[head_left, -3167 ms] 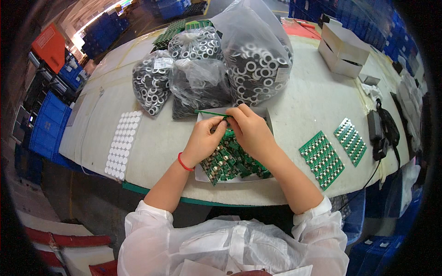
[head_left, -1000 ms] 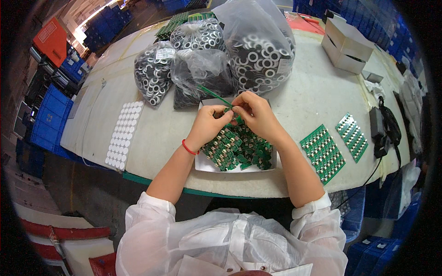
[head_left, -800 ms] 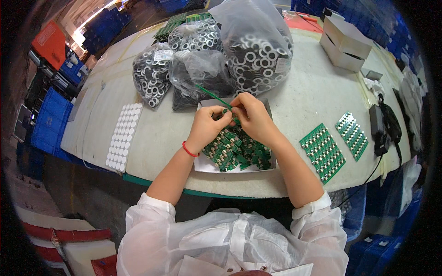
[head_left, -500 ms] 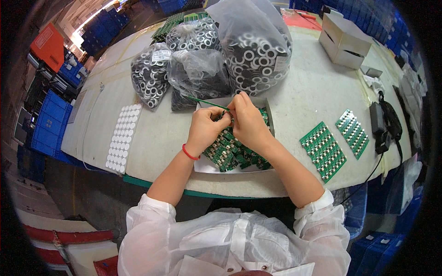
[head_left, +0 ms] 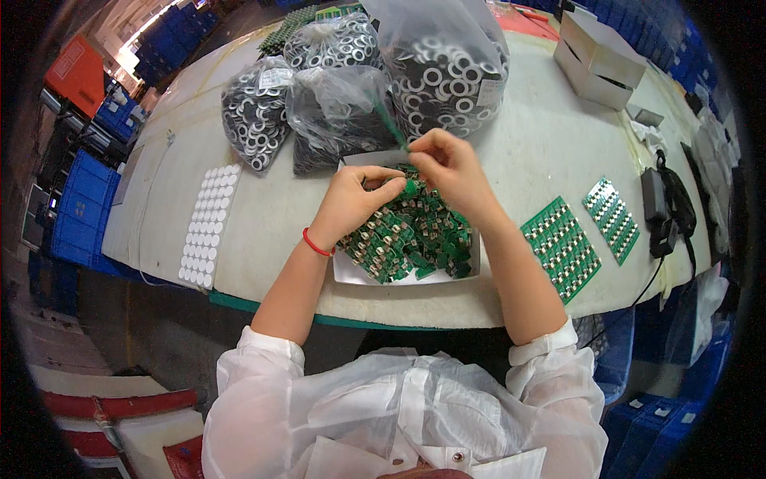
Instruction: The person snaps small circuit boards off from strips by hand, dropping them into a box, then picks up and touches the components on sheets of circuit boards.
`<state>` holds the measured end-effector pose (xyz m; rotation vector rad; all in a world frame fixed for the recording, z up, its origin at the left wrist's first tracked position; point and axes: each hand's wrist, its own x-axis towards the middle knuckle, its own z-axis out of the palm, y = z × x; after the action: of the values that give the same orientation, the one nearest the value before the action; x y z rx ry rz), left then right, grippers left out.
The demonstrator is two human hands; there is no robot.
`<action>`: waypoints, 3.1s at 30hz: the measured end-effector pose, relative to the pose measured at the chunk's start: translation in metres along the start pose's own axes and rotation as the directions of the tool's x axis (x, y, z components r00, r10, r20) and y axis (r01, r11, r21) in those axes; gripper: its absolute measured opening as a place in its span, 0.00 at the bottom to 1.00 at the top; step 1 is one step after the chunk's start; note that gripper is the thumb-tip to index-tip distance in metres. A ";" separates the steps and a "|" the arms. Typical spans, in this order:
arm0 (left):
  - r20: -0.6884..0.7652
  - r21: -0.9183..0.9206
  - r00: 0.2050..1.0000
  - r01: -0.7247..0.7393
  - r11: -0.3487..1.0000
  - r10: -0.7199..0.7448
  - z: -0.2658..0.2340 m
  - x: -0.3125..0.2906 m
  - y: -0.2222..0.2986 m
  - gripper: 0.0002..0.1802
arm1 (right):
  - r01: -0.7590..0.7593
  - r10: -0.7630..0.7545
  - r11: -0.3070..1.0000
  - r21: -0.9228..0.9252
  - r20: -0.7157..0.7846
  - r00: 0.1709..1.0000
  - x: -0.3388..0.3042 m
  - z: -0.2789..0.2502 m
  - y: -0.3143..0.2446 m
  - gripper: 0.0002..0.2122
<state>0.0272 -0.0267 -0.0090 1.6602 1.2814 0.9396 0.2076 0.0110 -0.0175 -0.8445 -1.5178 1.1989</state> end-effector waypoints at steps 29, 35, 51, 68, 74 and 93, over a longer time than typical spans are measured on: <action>0.396 -0.916 0.872 0.352 0.191 0.287 -0.076 0.027 -0.067 0.20 | -0.353 0.423 0.898 0.262 -0.733 0.533 -0.401 -0.213 0.058 0.03; -0.066 -0.765 0.983 0.060 0.642 -0.170 -0.031 0.009 -0.034 0.22 | -0.971 0.517 0.053 -0.232 -0.826 0.225 -0.485 -0.254 0.156 0.20; -0.240 -0.634 0.967 -0.093 0.768 -0.081 -0.008 0.003 -0.021 0.19 | -0.071 0.125 0.941 -0.331 0.142 0.982 -0.139 -0.046 -0.060 0.14; -0.289 -0.576 0.957 -0.165 0.801 -0.011 0.021 -0.012 -0.008 0.25 | 0.185 -0.188 0.982 -0.036 -0.179 0.966 -0.013 0.041 -0.002 0.16; -0.237 -0.639 0.971 -0.173 0.750 0.022 0.019 -0.014 0.000 0.22 | 0.166 -0.182 0.982 -0.090 -0.206 0.962 -0.020 0.036 -0.007 0.18; -0.051 -0.742 0.988 0.061 0.668 -0.147 0.021 -0.021 0.014 0.19 | -0.099 0.121 0.917 0.386 -0.033 0.992 -0.019 0.034 -0.013 0.18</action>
<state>0.0468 -0.0521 -0.0054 0.8846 0.8527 1.2742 0.1804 -0.0197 -0.0108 -0.6974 -1.1460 1.4833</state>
